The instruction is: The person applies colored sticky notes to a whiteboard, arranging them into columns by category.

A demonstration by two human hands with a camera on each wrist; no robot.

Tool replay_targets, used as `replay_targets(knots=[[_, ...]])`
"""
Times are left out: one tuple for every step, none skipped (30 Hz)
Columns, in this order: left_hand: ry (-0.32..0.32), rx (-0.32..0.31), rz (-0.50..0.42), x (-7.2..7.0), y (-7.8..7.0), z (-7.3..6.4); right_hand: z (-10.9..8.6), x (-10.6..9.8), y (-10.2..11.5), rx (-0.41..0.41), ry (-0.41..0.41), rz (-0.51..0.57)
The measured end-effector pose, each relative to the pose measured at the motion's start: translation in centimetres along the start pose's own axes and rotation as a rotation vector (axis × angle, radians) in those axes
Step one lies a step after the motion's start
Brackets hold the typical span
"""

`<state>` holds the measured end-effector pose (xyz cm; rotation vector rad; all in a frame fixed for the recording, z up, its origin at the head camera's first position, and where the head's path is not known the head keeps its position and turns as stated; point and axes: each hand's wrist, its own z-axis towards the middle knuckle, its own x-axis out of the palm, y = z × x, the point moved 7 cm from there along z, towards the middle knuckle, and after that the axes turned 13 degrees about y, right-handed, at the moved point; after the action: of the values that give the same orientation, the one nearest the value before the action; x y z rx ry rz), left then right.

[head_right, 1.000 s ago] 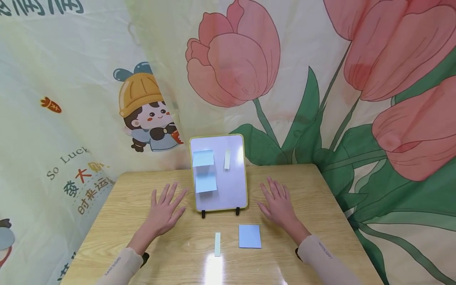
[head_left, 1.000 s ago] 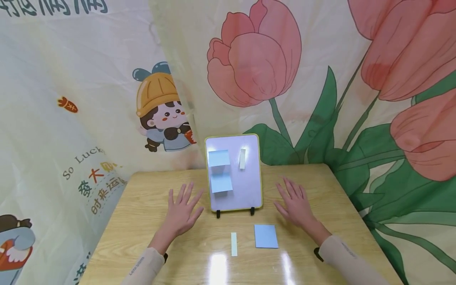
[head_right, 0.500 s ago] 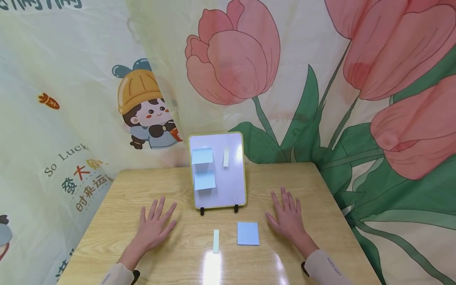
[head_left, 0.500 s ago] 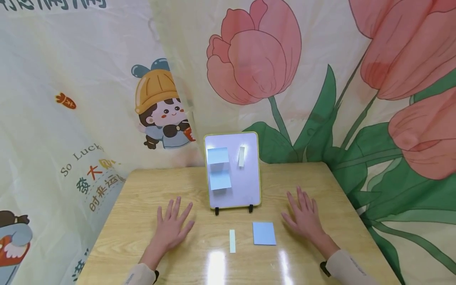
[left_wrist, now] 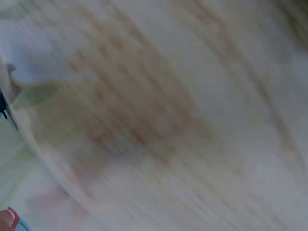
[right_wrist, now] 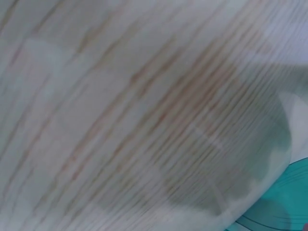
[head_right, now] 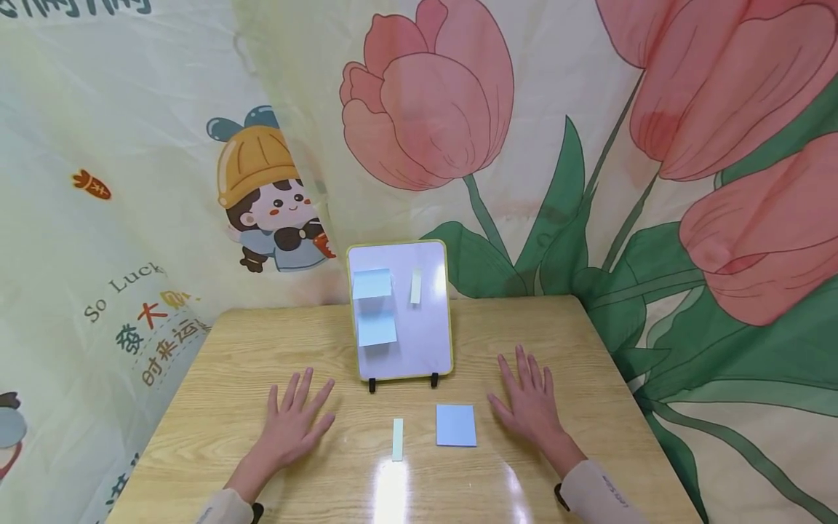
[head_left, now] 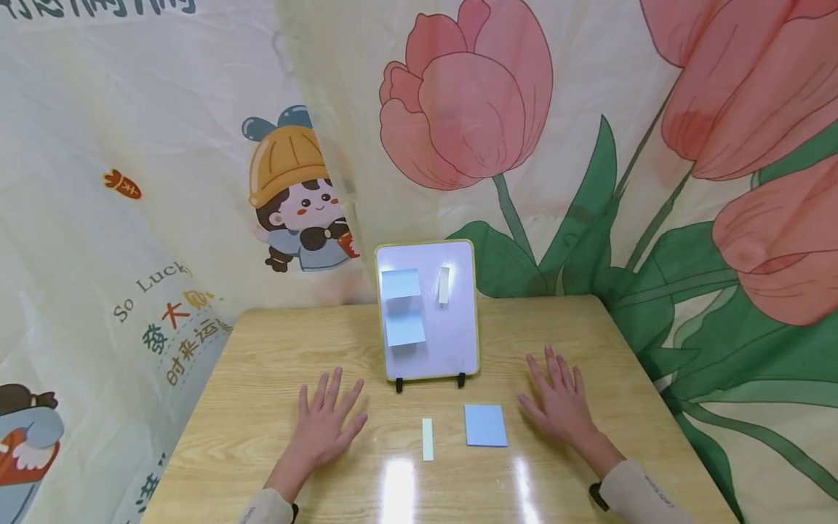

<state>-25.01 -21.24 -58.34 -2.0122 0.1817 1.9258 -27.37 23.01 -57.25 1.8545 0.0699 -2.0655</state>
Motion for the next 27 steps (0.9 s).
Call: replay_targets(knots=[[0.008,0.005,0.000,0.1,-0.1,0.0,0.0,0.1,0.0,0.004,0.008,0.002],[0.018,0.009,0.000,0.2,-0.3,0.0,-0.1,0.2,0.1,0.006,0.015,0.003],[0.028,0.013,0.000,0.4,-0.4,-0.1,-0.1,0.4,0.1,0.011,0.025,0.003],[0.036,0.016,0.001,0.5,-0.4,-0.1,-0.1,0.5,0.1,0.014,0.033,0.004],[0.039,0.018,0.003,0.5,-0.5,-0.1,-0.2,0.6,0.2,0.016,0.035,0.005],[0.041,0.018,0.005,0.5,-0.6,-0.1,-0.2,0.7,0.2,0.018,0.038,0.008],[0.040,0.016,0.004,0.5,-0.6,-0.2,-0.2,0.8,0.3,0.020,0.038,0.006],[0.034,0.015,0.007,0.4,-0.6,-0.2,-0.2,0.8,0.3,0.020,0.037,0.003],[0.028,0.012,0.009,0.2,-0.6,-0.2,-0.2,0.8,0.4,0.020,0.036,0.004],[0.025,0.011,0.010,0.1,-0.6,-0.3,-0.1,0.8,0.4,0.018,0.033,0.003],[0.024,0.010,0.008,0.1,-0.5,-0.3,-0.1,0.9,0.4,0.016,0.033,0.005],[0.026,0.009,0.006,0.0,-0.5,-0.3,0.0,0.9,0.5,0.014,0.030,0.005],[0.029,0.008,0.007,0.0,-0.5,-0.3,0.0,0.8,0.6,0.013,0.027,0.008],[0.030,0.008,0.007,0.0,-0.5,-0.3,0.1,0.8,0.6,0.011,0.025,0.011],[0.033,0.007,0.003,0.0,-0.5,-0.2,0.1,0.8,0.7,0.011,0.024,0.018],[0.033,0.008,0.002,0.0,-0.6,-0.2,0.2,0.7,0.8,0.008,0.021,0.021],[0.035,0.008,0.000,0.0,-0.6,-0.2,0.2,0.5,1.0,0.003,0.015,0.027],[0.034,0.008,-0.002,0.1,-0.6,-0.2,0.3,0.3,1.2,-0.002,0.009,0.030],[0.034,0.009,-0.006,0.1,-0.7,-0.2,0.4,0.1,1.5,-0.010,0.002,0.039],[0.032,0.010,-0.012,0.1,-0.7,-0.2,0.6,-0.2,1.8,-0.023,-0.009,0.046],[0.028,0.009,-0.014,0.1,-0.7,-0.2,0.7,-0.5,2.2,-0.038,-0.018,0.054],[0.024,0.010,-0.013,0.2,-0.7,-0.2,0.9,-0.8,2.7,-0.053,-0.030,0.056],[0.022,0.009,-0.012,0.2,-0.8,-0.2,1.0,-1.0,3.4,-0.075,-0.047,0.059],[0.014,0.011,-0.005,0.3,-0.8,-0.2,1.1,-1.2,4.0,-0.095,-0.056,0.062],[0.006,0.012,0.000,0.3,-0.8,-0.3,1.2,-1.4,4.8,-0.121,-0.069,0.068],[-0.003,0.014,0.006,0.3,-0.9,-0.4,1.3,-1.4,5.6,-0.147,-0.079,0.067],[-0.008,0.017,0.011,0.3,-1.0,-0.4,1.3,-1.4,6.4,-0.173,-0.085,0.065]])
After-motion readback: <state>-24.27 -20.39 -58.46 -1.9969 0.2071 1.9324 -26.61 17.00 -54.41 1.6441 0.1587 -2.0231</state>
